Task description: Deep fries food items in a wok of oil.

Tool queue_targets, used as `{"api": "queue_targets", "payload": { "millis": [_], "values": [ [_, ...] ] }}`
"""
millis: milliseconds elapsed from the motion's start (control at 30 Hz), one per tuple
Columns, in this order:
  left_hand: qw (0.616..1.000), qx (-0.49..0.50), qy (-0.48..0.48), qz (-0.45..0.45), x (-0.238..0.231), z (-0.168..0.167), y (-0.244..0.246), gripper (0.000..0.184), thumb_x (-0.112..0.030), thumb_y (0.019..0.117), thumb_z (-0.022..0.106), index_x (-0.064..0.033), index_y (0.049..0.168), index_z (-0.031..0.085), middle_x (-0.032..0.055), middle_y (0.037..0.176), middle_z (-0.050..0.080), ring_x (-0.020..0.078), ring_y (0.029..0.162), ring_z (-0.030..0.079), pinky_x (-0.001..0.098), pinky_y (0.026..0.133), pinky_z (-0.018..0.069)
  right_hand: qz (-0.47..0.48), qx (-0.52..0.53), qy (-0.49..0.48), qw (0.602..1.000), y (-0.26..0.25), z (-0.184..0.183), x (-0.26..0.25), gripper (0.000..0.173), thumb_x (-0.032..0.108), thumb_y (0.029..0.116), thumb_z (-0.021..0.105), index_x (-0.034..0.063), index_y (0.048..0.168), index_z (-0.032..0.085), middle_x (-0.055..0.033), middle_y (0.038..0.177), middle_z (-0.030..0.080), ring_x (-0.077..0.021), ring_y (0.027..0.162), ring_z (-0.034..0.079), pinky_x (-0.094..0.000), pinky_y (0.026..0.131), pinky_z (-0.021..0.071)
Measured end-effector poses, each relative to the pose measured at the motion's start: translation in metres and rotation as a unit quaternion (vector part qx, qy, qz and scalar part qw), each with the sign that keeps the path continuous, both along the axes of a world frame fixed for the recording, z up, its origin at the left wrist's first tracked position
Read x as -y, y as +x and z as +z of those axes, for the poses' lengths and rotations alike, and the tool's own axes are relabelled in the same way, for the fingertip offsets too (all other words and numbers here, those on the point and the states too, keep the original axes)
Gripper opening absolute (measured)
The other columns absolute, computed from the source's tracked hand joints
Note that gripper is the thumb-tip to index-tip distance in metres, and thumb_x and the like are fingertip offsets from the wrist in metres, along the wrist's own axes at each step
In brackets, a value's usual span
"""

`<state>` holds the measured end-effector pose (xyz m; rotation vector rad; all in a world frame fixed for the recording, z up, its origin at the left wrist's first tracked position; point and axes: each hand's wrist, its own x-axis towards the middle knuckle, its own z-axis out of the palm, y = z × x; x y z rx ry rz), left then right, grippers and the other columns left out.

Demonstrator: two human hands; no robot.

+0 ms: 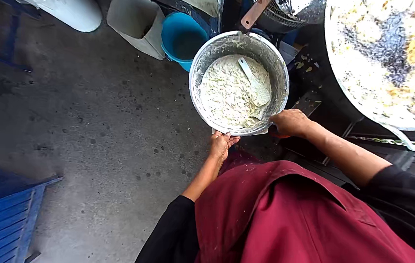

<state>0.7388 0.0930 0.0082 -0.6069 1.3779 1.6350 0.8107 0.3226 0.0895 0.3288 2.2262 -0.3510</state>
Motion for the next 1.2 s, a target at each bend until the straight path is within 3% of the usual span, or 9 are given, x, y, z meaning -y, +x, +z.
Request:
{"api": "queue_targets", "payload": {
  "millis": [300, 433, 567, 867, 933, 1000, 1067, 1133, 1200],
  "values": [
    [1.000, 0.001, -0.005, -0.011, -0.001, 0.001, -0.001, 0.020, 0.005, 0.1051, 0.042, 0.0025, 0.124, 0.047, 0.0149, 0.096, 0.067, 0.0201, 0.074, 0.072, 0.0340, 0.073, 0.0623, -0.164, -0.216, -0.271, 0.923, 0.022, -0.054, 0.026, 0.029, 0.002, 0.1053, 0.050, -0.0005, 0.121, 0.074, -0.0196, 0.117, 0.074, -0.0331, 0.110, 0.071, -0.0541, 0.102, 0.0517],
    [1.000, -0.005, -0.010, -0.022, -0.001, 0.003, -0.001, 0.021, 0.005, 0.1051, 0.042, 0.0036, 0.126, 0.047, 0.0155, 0.098, 0.067, 0.0200, 0.075, 0.071, 0.0346, 0.074, 0.0620, -0.311, -0.152, -0.342, 0.873, -0.003, -0.047, 0.043, 0.029, 0.002, 0.1051, 0.049, -0.0020, 0.123, 0.071, -0.0149, 0.112, 0.073, -0.0170, 0.093, 0.065, -0.0375, 0.085, 0.0525],
    [0.999, -0.014, -0.011, -0.040, -0.001, 0.003, -0.002, 0.026, 0.005, 0.1056, 0.041, 0.0052, 0.131, 0.046, 0.0176, 0.104, 0.066, 0.0205, 0.079, 0.071, 0.0350, 0.076, 0.0616, -0.448, -0.078, -0.423, 0.783, -0.016, -0.050, 0.046, 0.031, 0.005, 0.1053, 0.043, 0.0014, 0.124, 0.068, 0.0052, 0.059, 0.037, -0.0022, 0.044, 0.027, -0.0193, 0.041, 0.0234],
    [0.999, -0.007, -0.007, -0.047, 0.001, 0.003, -0.005, 0.024, 0.005, 0.1053, 0.042, 0.0063, 0.128, 0.046, 0.0164, 0.100, 0.067, 0.0196, 0.079, 0.072, 0.0333, 0.077, 0.0619, -0.518, -0.056, -0.556, 0.647, 0.019, -0.047, 0.002, 0.037, 0.012, 0.1036, 0.038, 0.0074, 0.129, 0.064, 0.0100, 0.052, 0.034, 0.0022, 0.037, 0.026, -0.0152, 0.035, 0.0239],
    [0.999, -0.005, -0.006, -0.047, 0.002, 0.004, -0.006, 0.024, 0.006, 0.1051, 0.042, 0.0058, 0.129, 0.046, 0.0163, 0.100, 0.067, 0.0195, 0.078, 0.072, 0.0331, 0.076, 0.0621, -0.514, -0.094, -0.493, 0.696, 0.026, -0.030, -0.008, 0.034, 0.008, 0.1047, 0.038, 0.0057, 0.125, 0.065, 0.0093, 0.054, 0.036, 0.0017, 0.038, 0.028, -0.0155, 0.036, 0.0254],
    [0.999, -0.005, -0.006, -0.048, 0.002, 0.004, -0.005, 0.024, 0.007, 0.1046, 0.042, 0.0055, 0.128, 0.046, 0.0160, 0.100, 0.066, 0.0194, 0.078, 0.072, 0.0332, 0.076, 0.0622, -0.403, -0.165, -0.347, 0.831, 0.030, -0.014, -0.020, 0.030, 0.004, 0.1035, 0.045, 0.0034, 0.121, 0.070, 0.0032, 0.067, 0.052, -0.0031, 0.050, 0.041, -0.0207, 0.048, 0.0364],
    [0.999, -0.006, -0.008, -0.048, 0.001, 0.004, -0.006, 0.024, 0.007, 0.1046, 0.042, 0.0054, 0.128, 0.046, 0.0160, 0.100, 0.066, 0.0193, 0.077, 0.072, 0.0336, 0.075, 0.0623, -0.209, -0.158, -0.169, 0.950, 0.027, 0.006, -0.031, 0.030, 0.006, 0.1051, 0.052, 0.0074, 0.124, 0.074, -0.0129, 0.106, 0.076, -0.0260, 0.093, 0.071, -0.0487, 0.087, 0.0551],
    [0.999, -0.006, -0.009, -0.048, 0.002, 0.002, -0.005, 0.023, 0.007, 0.1048, 0.042, 0.0051, 0.127, 0.047, 0.0161, 0.099, 0.067, 0.0200, 0.077, 0.072, 0.0340, 0.075, 0.0625, -0.070, -0.103, -0.042, 0.991, 0.019, 0.021, -0.020, 0.030, 0.008, 0.1027, 0.054, 0.0130, 0.122, 0.076, -0.0224, 0.103, 0.075, -0.0457, 0.100, 0.071, -0.0684, 0.085, 0.0516],
    [0.999, -0.005, -0.006, -0.049, 0.003, 0.002, -0.006, 0.022, 0.006, 0.1050, 0.042, 0.0050, 0.127, 0.047, 0.0156, 0.099, 0.067, 0.0202, 0.077, 0.072, 0.0342, 0.075, 0.0625, 0.011, -0.071, 0.022, 0.997, 0.012, 0.027, -0.007, 0.026, 0.007, 0.0988, 0.057, 0.0114, 0.115, 0.076, -0.0240, 0.095, 0.073, -0.0491, 0.092, 0.070, -0.0679, 0.074, 0.0511]
  ]
}}
